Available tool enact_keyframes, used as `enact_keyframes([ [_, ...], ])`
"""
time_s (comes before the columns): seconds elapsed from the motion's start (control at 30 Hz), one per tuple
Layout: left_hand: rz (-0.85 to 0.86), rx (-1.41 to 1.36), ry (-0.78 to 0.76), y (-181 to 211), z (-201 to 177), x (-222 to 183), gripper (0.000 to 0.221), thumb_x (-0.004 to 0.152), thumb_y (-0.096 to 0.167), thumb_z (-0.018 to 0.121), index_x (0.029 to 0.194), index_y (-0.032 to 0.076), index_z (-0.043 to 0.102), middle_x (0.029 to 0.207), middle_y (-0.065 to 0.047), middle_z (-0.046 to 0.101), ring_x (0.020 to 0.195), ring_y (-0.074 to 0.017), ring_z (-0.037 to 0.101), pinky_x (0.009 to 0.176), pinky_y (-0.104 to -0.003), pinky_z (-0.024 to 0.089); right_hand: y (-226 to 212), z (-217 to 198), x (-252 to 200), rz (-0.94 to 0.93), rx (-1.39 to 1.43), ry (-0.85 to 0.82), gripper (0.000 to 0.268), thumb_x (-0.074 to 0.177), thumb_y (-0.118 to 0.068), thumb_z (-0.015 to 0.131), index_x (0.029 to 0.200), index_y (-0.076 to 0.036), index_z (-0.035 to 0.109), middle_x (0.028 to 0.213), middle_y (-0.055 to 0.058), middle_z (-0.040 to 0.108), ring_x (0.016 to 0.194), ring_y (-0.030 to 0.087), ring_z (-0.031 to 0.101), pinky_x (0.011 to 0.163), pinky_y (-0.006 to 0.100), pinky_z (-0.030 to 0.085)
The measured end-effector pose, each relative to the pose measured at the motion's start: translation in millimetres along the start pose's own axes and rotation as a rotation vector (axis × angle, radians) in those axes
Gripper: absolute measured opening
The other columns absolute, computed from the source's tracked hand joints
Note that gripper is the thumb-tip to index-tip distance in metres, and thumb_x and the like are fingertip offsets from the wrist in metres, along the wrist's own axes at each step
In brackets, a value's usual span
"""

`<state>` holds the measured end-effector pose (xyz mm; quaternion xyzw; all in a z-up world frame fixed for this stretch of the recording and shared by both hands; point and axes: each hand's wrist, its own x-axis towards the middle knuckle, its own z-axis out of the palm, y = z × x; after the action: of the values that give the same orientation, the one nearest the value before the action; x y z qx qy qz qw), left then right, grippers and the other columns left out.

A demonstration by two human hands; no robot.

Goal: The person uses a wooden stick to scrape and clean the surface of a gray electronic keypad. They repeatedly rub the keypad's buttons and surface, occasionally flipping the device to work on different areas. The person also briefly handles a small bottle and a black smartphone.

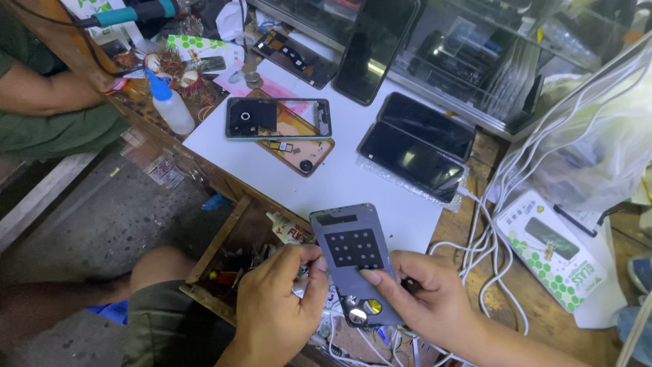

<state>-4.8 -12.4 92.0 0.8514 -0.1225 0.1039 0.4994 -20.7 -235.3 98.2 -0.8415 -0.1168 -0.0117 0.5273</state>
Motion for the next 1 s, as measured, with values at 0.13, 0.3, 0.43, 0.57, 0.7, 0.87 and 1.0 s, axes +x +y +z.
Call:
enact_keyframes([
  [0.13, 0.082, 0.147, 0.042, -1, 3, -1, 0.014, 0.083, 0.014, 0.072, 0.093, 0.008, 0.064, 0.081, -0.007, 0.072, 0.065, -0.0256, 0.072, 0.055, -0.037, 0.055, 1, 4, -5, -0.040, -0.031, 0.022, 0.010, 0.089, -0.012, 0.077, 0.088, -0.003, 0.078, 0.058, -0.002, 0.068, 0.048, 0.001, 0.056, 0.043, 0.021, 0.045],
  [0.3, 0.119, 0.104, 0.042, -14, 2, -1, 0.019, 0.081, 0.017, 0.073, 0.090, 0.006, 0.061, 0.077, -0.008, 0.069, 0.065, -0.0280, 0.070, 0.056, -0.040, 0.053, 14, 8, -10, 0.306, 0.261, -0.008, 0.013, 0.090, -0.012, 0.074, 0.089, 0.000, 0.078, 0.065, -0.002, 0.070, 0.057, 0.001, 0.059, 0.048, 0.021, 0.047],
  [0.43, -0.122, -0.030, 0.113, -35, -17, 2, 0.008, 0.090, 0.015, 0.063, 0.090, 0.006, 0.064, 0.069, -0.003, 0.065, 0.061, -0.0164, 0.066, 0.055, -0.032, 0.052, 27, -2, -2, 0.319, 0.308, -0.012, 0.017, 0.092, -0.015, 0.072, 0.093, 0.001, 0.080, 0.064, -0.001, 0.071, 0.057, 0.002, 0.057, 0.050, 0.021, 0.045],
  [0.57, -0.199, -0.154, 0.085, -56, -37, -1, 0.017, 0.096, 0.015, 0.055, 0.084, 0.005, 0.061, 0.062, -0.001, 0.054, 0.054, -0.0110, 0.050, 0.051, -0.029, 0.043, 34, -8, 3, 0.265, 0.266, -0.034, 0.019, 0.095, -0.016, 0.073, 0.093, 0.002, 0.080, 0.065, 0.000, 0.069, 0.059, 0.002, 0.055, 0.052, 0.021, 0.045],
  [0.7, -0.276, -0.159, 0.056, -65, -33, -10, 0.036, 0.105, 0.024, 0.054, 0.076, 0.002, 0.056, 0.060, -0.004, 0.044, 0.055, -0.0126, 0.041, 0.052, -0.031, 0.037, 27, -16, 18, 0.302, 0.188, 0.073, 0.025, 0.091, -0.017, 0.072, 0.111, -0.003, 0.077, 0.066, 0.000, 0.066, 0.056, 0.003, 0.061, 0.049, 0.022, 0.048],
  [0.87, 0.051, -0.359, 0.009, -52, -28, -2, 0.050, 0.114, 0.033, 0.035, 0.086, 0.002, 0.063, 0.086, -0.004, 0.061, 0.079, -0.0118, 0.056, 0.072, -0.026, 0.044, 18, -33, 48, 0.050, -0.075, 0.177, 0.056, 0.093, -0.020, 0.071, 0.144, -0.008, 0.052, 0.084, 0.000, 0.075, 0.071, 0.005, 0.068, 0.063, 0.023, 0.053],
  [1.0, -0.239, -0.546, -0.135, -50, -26, 5, 0.058, 0.112, 0.037, 0.035, 0.094, -0.002, 0.073, 0.088, -0.009, 0.072, 0.066, -0.0143, 0.060, 0.064, -0.026, 0.049, 14, -40, 50, -0.024, -0.533, 0.138, 0.031, 0.091, -0.023, 0.075, 0.120, -0.011, 0.075, 0.099, 0.010, 0.072, 0.074, 0.021, 0.070, 0.068, 0.033, 0.056],
])
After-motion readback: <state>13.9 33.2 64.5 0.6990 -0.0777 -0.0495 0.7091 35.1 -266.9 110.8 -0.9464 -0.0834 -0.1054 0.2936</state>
